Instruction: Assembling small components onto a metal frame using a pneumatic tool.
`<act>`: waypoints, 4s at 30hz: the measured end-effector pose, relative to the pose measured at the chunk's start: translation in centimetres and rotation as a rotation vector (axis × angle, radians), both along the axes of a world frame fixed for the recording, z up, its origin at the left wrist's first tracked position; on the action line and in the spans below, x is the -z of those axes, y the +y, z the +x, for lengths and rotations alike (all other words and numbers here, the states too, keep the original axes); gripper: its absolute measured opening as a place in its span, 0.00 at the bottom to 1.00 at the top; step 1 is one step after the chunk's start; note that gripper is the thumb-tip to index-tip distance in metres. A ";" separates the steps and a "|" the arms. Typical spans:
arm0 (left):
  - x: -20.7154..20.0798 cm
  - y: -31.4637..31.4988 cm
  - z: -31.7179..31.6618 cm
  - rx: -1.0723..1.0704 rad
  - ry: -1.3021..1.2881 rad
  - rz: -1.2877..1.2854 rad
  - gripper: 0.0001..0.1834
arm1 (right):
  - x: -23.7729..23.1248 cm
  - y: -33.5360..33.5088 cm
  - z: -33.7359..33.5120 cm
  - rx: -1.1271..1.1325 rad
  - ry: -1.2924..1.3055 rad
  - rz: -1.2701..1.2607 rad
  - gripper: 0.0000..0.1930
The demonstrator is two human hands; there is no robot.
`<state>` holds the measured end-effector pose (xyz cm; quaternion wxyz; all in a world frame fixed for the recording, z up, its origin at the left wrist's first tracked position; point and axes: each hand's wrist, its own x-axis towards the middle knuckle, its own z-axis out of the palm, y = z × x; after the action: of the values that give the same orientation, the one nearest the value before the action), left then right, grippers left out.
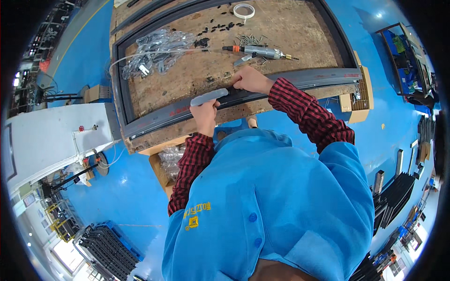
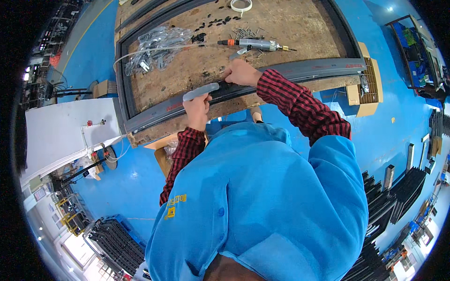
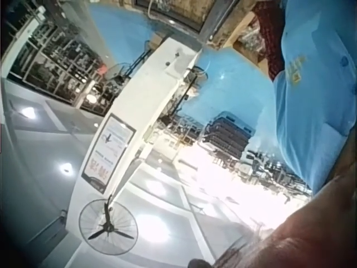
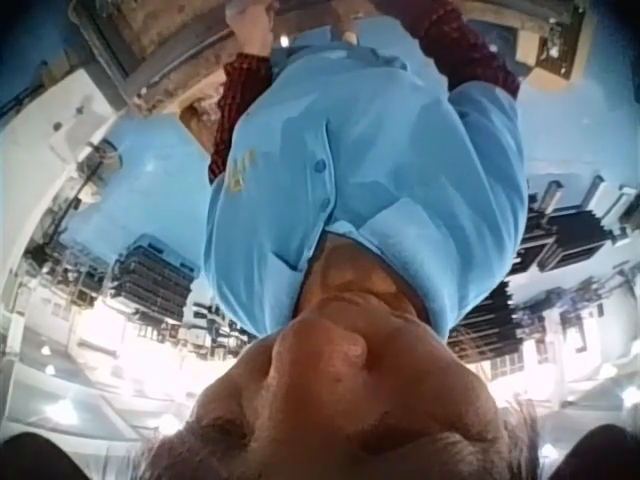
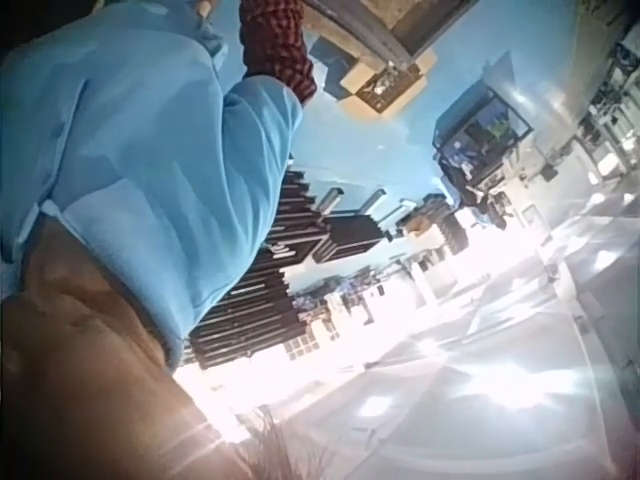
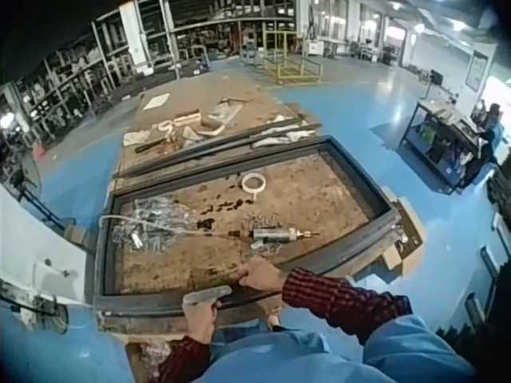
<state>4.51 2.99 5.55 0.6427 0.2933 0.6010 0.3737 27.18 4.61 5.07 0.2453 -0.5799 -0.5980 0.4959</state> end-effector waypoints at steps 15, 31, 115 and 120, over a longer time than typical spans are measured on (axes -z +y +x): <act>1.8 -1.4 1.1 -0.172 0.092 0.159 0.03 | 2.7 -0.4 -0.6 -0.104 -0.172 0.366 0.09; -0.1 -1.7 0.7 -0.091 -0.054 0.052 0.12 | 1.9 -0.5 -0.2 -0.237 -0.099 0.306 0.11; -9.7 9.9 4.6 0.184 -0.909 0.039 0.08 | -8.5 3.6 8.2 0.361 1.857 0.192 0.09; -9.0 7.1 3.3 0.212 -0.903 0.123 0.08 | -10.5 1.7 6.9 0.234 1.642 0.398 0.08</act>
<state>7.78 10.04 14.50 0.8560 0.1984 0.2048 0.4312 34.06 6.28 15.57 0.7481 -0.0408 -0.2429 0.6162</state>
